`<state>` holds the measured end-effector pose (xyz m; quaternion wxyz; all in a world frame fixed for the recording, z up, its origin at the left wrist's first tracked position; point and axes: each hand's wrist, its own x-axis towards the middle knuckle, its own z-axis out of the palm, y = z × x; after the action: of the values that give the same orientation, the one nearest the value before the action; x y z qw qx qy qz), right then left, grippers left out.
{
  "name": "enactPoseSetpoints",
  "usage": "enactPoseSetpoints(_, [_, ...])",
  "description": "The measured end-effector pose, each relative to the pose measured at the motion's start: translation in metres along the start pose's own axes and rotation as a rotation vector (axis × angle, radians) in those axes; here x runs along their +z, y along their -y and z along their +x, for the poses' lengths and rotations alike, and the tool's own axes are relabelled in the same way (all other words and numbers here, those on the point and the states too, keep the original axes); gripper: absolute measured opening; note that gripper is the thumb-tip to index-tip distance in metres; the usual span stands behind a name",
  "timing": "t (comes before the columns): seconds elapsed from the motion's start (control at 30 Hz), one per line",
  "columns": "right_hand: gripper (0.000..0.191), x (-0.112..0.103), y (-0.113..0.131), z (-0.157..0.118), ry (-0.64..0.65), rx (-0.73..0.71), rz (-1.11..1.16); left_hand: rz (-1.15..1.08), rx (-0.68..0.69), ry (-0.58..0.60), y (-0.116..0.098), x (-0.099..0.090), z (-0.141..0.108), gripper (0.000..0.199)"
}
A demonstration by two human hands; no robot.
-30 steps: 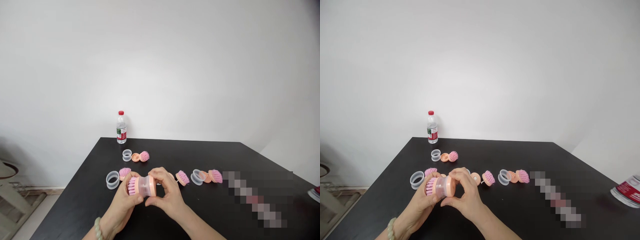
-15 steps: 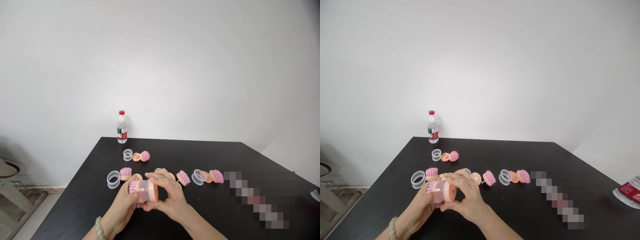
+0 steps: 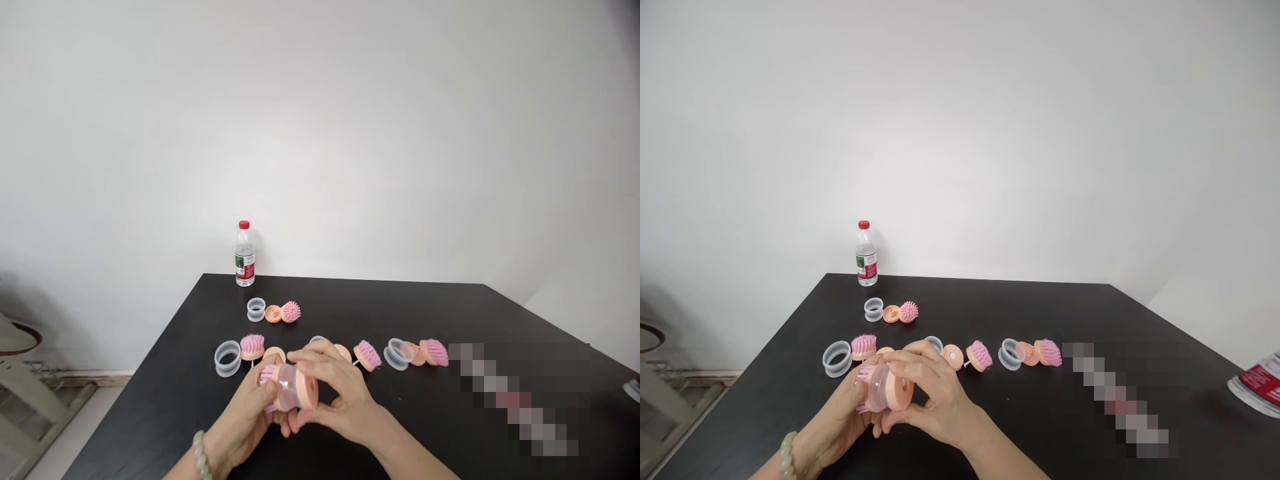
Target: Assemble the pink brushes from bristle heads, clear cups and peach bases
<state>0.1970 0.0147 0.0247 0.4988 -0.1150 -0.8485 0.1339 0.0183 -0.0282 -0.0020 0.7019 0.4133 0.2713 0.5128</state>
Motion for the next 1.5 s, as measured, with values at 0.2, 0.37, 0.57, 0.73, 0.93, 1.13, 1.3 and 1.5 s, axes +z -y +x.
enactPoseSetpoints(0.2, [0.068, 0.007, -0.006, -0.008, -0.076, 0.071, -0.179, 0.042, 0.074, -0.037, -0.007, 0.004, 0.002, 0.053])
enactPoseSetpoints(0.37, [0.075, 0.010, -0.006, -0.008, -0.128, 0.174, -0.301, 0.221, 0.165, -0.082, -0.003, -0.003, 0.003, 0.059])
enactPoseSetpoints(0.57, [0.084, 0.004, -0.006, -0.005, 0.014, 0.294, -0.267, 0.341, 0.241, -0.154, 0.003, -0.010, 0.005, 0.060])
enactPoseSetpoints(0.73, [0.095, -0.003, -0.009, -0.009, 0.096, 0.227, -0.153, 0.290, 0.245, -0.186, -0.003, -0.006, 0.004, 0.055])
enactPoseSetpoints(0.93, [0.058, -0.005, -0.008, -0.013, 0.096, 0.138, -0.170, 0.230, 0.254, -0.297, -0.006, -0.003, 0.005, 0.055])
enactPoseSetpoints(1.13, [0.048, -0.002, -0.010, -0.011, 0.058, 0.137, -0.160, 0.201, 0.251, -0.295, -0.005, 0.000, 0.004, 0.057])
enactPoseSetpoints(1.3, [0.052, -0.001, -0.010, -0.010, 0.030, 0.180, -0.127, 0.216, 0.236, -0.276, -0.005, 0.000, 0.004, 0.058])
enactPoseSetpoints(1.5, [0.048, -0.001, -0.007, -0.010, 0.040, 0.201, -0.134, 0.247, 0.230, -0.245, -0.003, -0.003, 0.004, 0.057])
